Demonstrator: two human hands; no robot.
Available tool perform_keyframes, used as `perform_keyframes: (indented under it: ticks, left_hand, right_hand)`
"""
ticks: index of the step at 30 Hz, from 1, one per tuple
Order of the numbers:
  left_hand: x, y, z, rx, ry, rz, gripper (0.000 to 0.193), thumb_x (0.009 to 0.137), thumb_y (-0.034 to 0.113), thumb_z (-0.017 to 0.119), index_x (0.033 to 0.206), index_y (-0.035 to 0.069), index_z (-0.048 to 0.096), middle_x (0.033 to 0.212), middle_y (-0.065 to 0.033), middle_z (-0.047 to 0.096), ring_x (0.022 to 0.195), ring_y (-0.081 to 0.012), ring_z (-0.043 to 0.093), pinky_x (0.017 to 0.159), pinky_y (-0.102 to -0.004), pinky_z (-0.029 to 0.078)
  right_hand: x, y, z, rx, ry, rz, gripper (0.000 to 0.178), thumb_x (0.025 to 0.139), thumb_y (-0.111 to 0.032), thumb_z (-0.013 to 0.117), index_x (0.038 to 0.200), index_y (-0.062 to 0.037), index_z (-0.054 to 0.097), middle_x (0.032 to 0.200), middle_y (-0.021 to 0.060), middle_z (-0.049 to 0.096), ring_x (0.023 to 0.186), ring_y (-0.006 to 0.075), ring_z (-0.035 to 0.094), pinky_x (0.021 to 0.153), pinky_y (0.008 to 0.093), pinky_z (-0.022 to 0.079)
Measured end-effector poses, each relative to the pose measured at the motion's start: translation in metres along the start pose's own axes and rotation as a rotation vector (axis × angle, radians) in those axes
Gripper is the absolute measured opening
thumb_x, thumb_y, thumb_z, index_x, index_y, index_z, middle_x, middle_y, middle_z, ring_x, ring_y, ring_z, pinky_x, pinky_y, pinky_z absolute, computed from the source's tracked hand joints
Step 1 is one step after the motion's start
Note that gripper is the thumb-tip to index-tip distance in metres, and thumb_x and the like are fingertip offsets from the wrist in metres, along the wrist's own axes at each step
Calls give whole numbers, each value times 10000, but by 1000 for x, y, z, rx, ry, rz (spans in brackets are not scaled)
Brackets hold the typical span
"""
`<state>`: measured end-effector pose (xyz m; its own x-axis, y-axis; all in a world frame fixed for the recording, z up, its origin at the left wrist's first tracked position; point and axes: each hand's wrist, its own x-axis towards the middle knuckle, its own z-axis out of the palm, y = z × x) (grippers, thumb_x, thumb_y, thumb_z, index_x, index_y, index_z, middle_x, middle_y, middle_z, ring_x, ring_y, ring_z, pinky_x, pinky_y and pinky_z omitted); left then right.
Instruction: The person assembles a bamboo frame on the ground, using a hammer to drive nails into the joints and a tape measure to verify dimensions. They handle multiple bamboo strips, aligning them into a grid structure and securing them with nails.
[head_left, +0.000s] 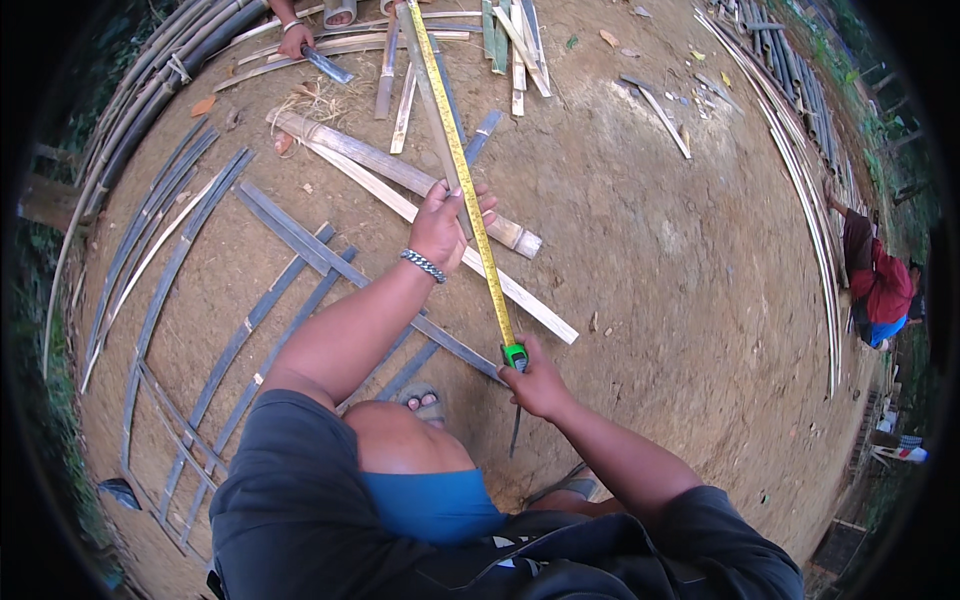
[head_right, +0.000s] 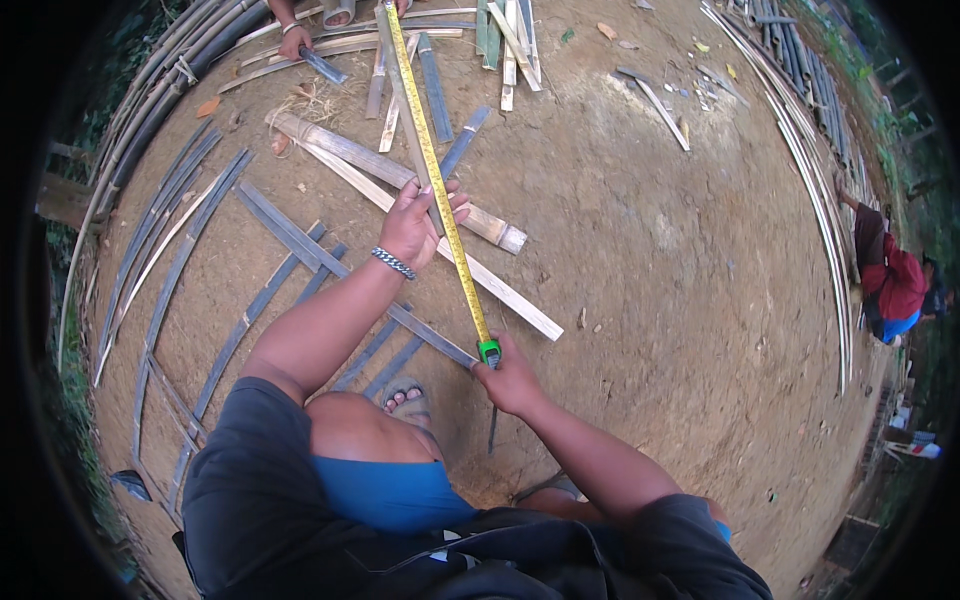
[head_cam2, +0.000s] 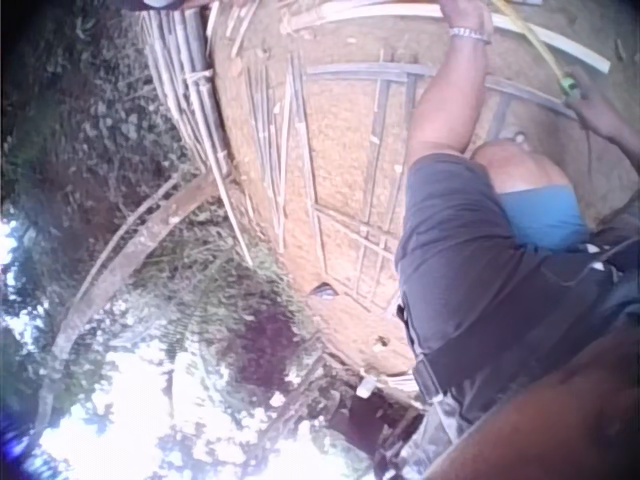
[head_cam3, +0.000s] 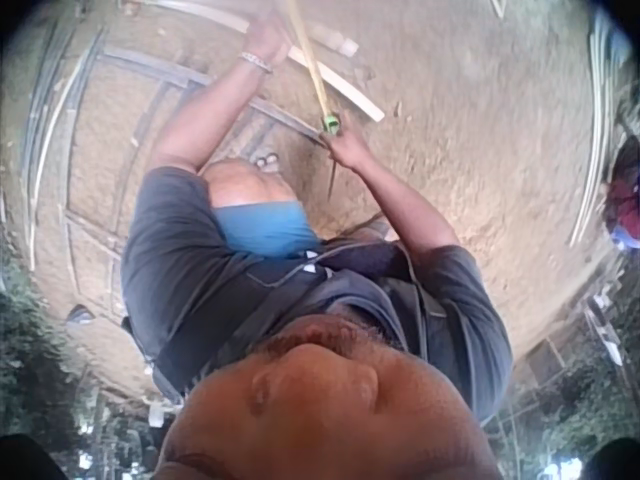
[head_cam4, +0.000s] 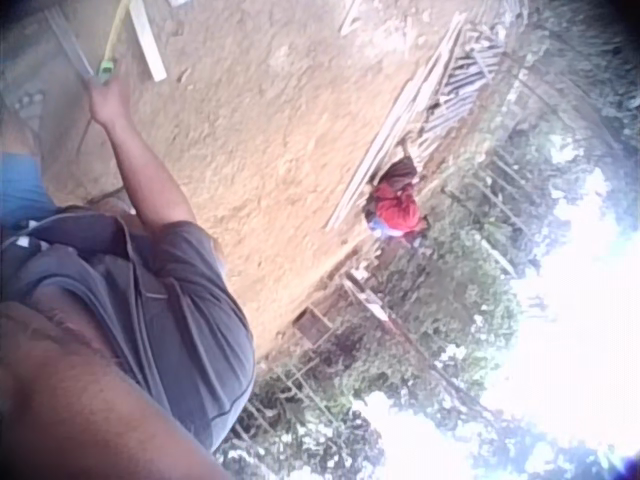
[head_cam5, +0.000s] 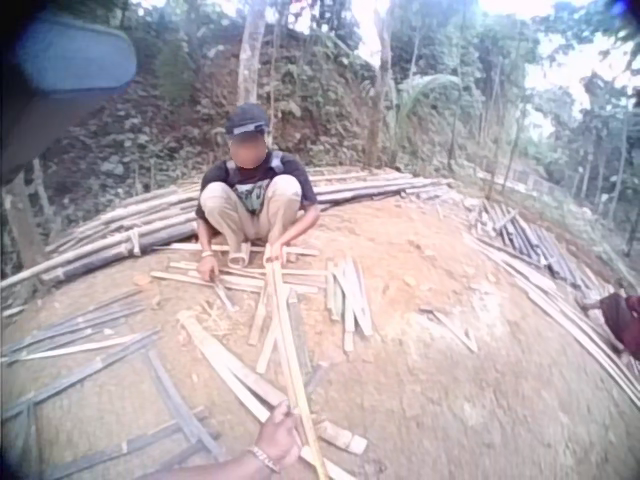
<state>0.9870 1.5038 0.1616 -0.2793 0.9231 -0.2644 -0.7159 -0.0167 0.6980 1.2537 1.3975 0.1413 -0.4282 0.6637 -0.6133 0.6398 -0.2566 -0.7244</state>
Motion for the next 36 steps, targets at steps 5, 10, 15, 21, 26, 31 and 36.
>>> perform_keyframes:
  ticks: [5,10,15,21,26,31,36]
  left_hand:
    - [0,5,-4,-19,-15,19,265,1081,130,465,1329,42,432,1272,-177,598,1139,-339,658,984,-497,582]
    - [0,7,1,-44,-18,18,215,1079,125,474,1276,44,445,1255,-171,601,1128,-329,662,980,-488,586]
    - [-1,7,1,-50,-13,25,196,1078,116,477,1256,41,441,1247,-170,599,1127,-326,663,976,-483,591]
    - [2,4,3,-43,0,25,197,1078,116,478,1256,39,440,1252,-170,597,1129,-329,662,970,-484,593]
    - [3,3,4,-17,6,30,199,1079,116,476,1258,38,440,1245,-170,601,1111,-319,667,959,-474,597]
    - [4,2,1,-11,19,29,216,1077,122,481,1272,39,441,1242,-166,603,1091,-309,671,948,-461,598]
    - [3,1,1,7,21,26,228,1076,133,482,1279,37,443,1244,-161,601,1081,-302,672,948,-455,596]
  right_hand:
    - [2,1,4,-59,34,-58,609,904,-211,708,1407,-115,379,944,117,551,676,210,615,561,367,565]
    - [5,6,5,-116,86,-134,600,906,-221,708,1401,-116,384,910,121,567,638,209,616,560,369,546]
    - [4,3,4,-145,98,-122,599,906,-226,704,1402,-111,387,866,123,588,609,208,620,573,377,538]
    - [6,6,2,-168,119,-144,615,901,-226,702,1410,-94,383,813,106,590,599,201,615,569,374,516]
    - [9,12,4,-165,136,-166,626,899,-222,707,1419,-97,383,815,103,588,599,199,613,564,370,515]
    - [10,14,6,-170,148,-193,618,900,-217,709,1415,-101,386,860,117,591,598,198,613,562,372,523]
    - [10,15,6,-138,132,-179,602,902,-210,709,1401,-102,390,898,123,583,609,199,617,556,373,528]
